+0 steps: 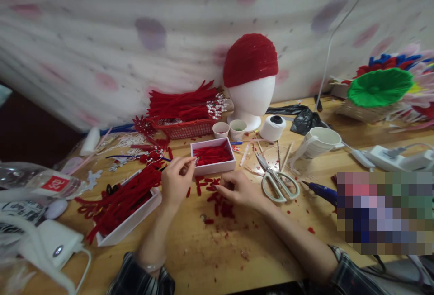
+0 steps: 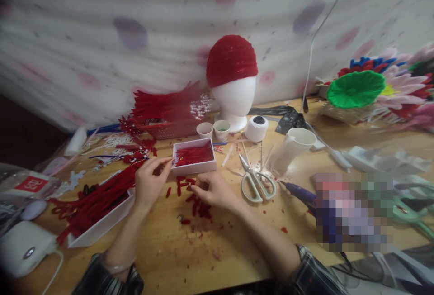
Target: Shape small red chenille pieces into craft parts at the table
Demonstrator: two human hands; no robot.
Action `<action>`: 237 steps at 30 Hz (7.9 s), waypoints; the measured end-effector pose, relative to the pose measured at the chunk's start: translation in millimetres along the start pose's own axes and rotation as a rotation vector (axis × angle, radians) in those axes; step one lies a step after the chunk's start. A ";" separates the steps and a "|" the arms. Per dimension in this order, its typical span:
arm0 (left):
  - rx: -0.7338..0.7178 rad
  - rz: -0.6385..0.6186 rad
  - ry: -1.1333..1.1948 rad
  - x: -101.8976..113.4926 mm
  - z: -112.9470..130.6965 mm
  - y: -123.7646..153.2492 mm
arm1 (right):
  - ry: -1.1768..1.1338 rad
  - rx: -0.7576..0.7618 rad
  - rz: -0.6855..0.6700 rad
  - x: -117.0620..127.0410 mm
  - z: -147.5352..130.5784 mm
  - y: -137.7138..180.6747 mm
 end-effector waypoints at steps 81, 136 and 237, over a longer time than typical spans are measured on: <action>0.249 -0.085 0.445 -15.1 11.1 39.7 | 0.242 0.444 0.169 -4.8 -30.2 13.7; 0.218 -0.376 0.553 -26.1 18.3 36.6 | -0.854 -0.451 0.005 -26.9 11.9 7.2; 0.031 -0.311 -0.039 -32.2 31.9 -13.2 | 0.056 0.151 0.029 4.1 -11.2 1.7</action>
Point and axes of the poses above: each hand's wrist, its own y-axis away from the middle knuckle, its own x-axis out of the back of the hand, z = x × y, the point moved 8 cm from there along -y, towards the middle knuckle, and after that the axes turned 8 degrees about z, right-handed, at the moved point
